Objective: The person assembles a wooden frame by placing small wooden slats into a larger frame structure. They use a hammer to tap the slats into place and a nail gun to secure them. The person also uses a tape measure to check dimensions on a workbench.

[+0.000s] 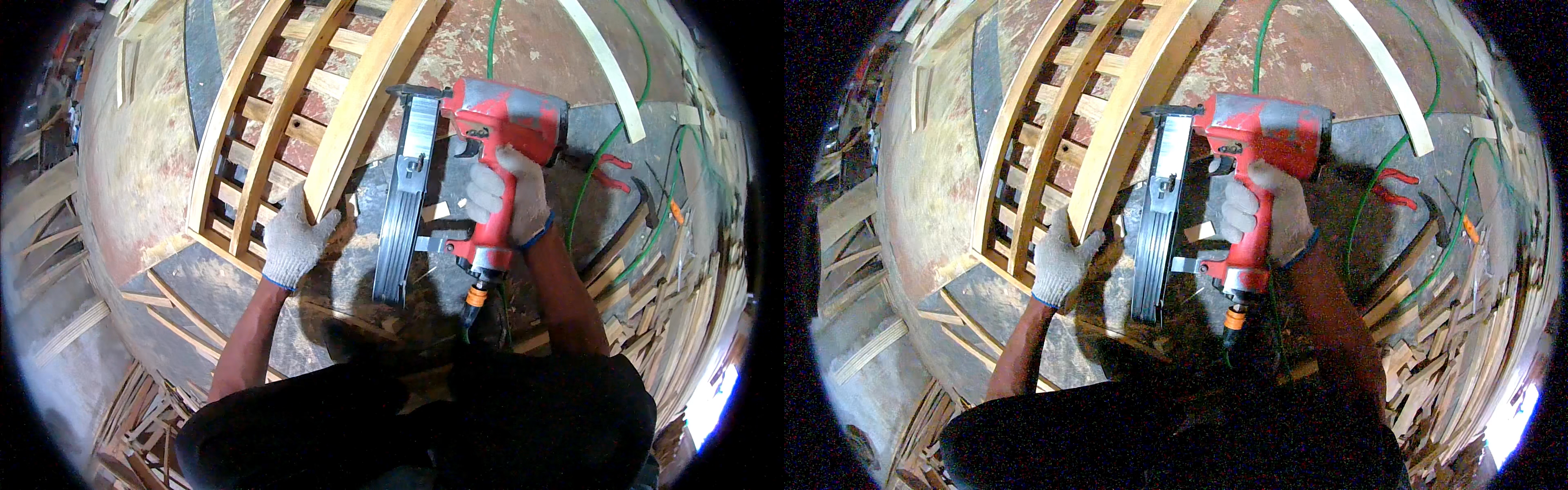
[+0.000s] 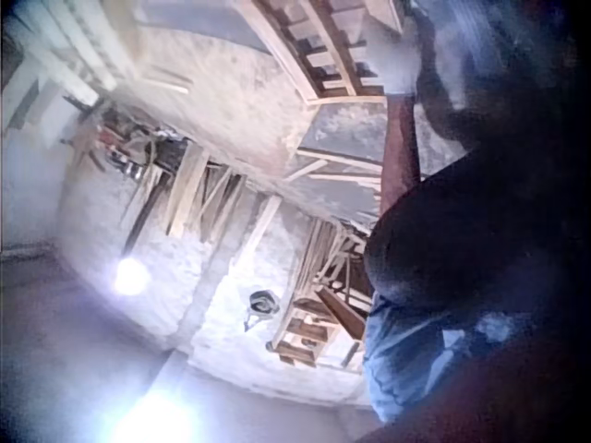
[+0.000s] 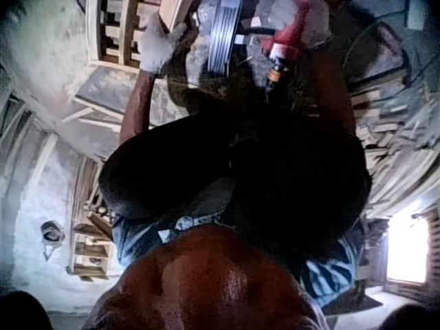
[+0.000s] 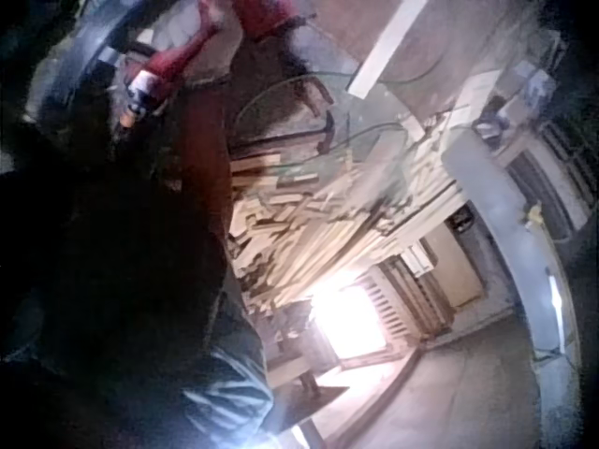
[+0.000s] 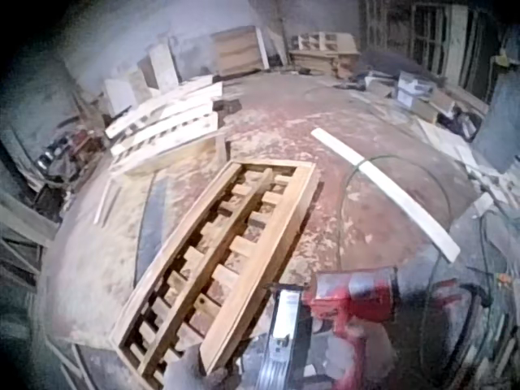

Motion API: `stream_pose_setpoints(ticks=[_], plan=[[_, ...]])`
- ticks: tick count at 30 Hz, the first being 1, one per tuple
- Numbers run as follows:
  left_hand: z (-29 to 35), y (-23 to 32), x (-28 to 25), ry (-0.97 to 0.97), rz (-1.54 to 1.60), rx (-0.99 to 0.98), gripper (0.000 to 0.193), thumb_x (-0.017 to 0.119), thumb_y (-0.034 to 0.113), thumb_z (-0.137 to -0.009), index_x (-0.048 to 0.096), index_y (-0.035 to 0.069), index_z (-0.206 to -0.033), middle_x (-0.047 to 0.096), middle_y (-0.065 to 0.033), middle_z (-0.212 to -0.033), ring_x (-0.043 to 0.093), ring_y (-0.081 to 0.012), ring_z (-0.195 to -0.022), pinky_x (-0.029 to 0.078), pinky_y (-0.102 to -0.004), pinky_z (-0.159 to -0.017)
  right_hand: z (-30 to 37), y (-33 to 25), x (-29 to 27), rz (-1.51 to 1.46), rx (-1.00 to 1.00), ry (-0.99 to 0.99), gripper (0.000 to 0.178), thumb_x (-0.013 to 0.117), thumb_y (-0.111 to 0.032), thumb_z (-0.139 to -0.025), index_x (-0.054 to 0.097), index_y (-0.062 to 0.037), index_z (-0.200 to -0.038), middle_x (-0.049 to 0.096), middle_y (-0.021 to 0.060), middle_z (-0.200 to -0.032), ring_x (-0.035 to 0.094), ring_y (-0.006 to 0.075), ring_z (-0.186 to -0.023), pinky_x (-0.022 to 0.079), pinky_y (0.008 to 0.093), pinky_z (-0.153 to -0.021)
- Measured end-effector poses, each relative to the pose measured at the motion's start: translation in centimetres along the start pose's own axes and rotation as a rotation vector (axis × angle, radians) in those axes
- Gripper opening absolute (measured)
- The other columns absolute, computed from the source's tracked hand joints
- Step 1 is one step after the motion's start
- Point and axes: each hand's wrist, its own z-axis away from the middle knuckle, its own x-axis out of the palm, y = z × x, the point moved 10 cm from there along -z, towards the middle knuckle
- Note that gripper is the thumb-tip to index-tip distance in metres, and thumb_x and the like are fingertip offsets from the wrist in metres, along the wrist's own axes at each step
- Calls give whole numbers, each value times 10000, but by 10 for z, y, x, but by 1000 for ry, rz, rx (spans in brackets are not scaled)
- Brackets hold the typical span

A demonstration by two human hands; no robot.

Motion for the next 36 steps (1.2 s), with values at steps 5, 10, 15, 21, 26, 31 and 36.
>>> stream_pose_setpoints(ticks=[5,10,15,21,26,31,36], plan=[[1,-2,-2,42,10,22,666,762,446,-884,541,30,-1355,723,-279,-1055,729,-454,-898,587,-516,-753,-4,15,1,-34,31,-7,474,634,-381,-952,542,-39,-1267,467,-57,-619,499,132,-510,455,327,-492],[2,-3,-6,44,33,29,659,767,434,-878,548,35,-1354,724,-273,-1052,730,-449,-906,585,-513,-759,-1,11,2,-16,-13,-41,469,614,-391,-962,545,-45,-1270,466,-59,-617,495,133,-511,452,335,-495],[2,-5,-4,48,39,31,642,764,431,-882,550,35,-1339,721,-274,-1043,725,-449,-912,581,-516,-761,-3,6,6,1,-2,-34,480,601,-411,-964,547,-39,-1262,460,-55,-614,484,137,-508,446,350,-510],[2,-4,-5,77,-18,73,596,762,431,-885,553,28,-1271,711,-266,-1019,716,-454,-893,573,-517,-745,-8,8,7,-23,-4,-9,404,591,-422,-973,551,-55,-1139,440,-56,-612,462,136,-503,433,351,-509],[0,-9,-5,66,9,41,585,765,431,-882,558,30,-1252,710,-265,-1036,715,-451,-919,569,-518,-765,1,13,-4,-91,-17,-14,406,594,-441,-982,534,-68,-1132,430,-55,-612,449,132,-499,430,342,-512],[2,-5,-6,28,29,19,578,765,430,-882,561,33,-1250,707,-266,-1070,708,-458,-944,564,-525,-784,12,40,-2,-92,53,-49,408,606,-453,-979,499,-84,-1113,428,-52,-616,434,135,-485,425,343,-504],[2,-6,-8,64,40,31,580,770,440,-876,561,42,-1243,708,-268,-1049,703,-469,-934,559,-529,-789,17,74,-11,-61,209,93,425,513,-407,-996,555,-56,-1232,407,-56,-573,420,136,-455,404,345,-474]])
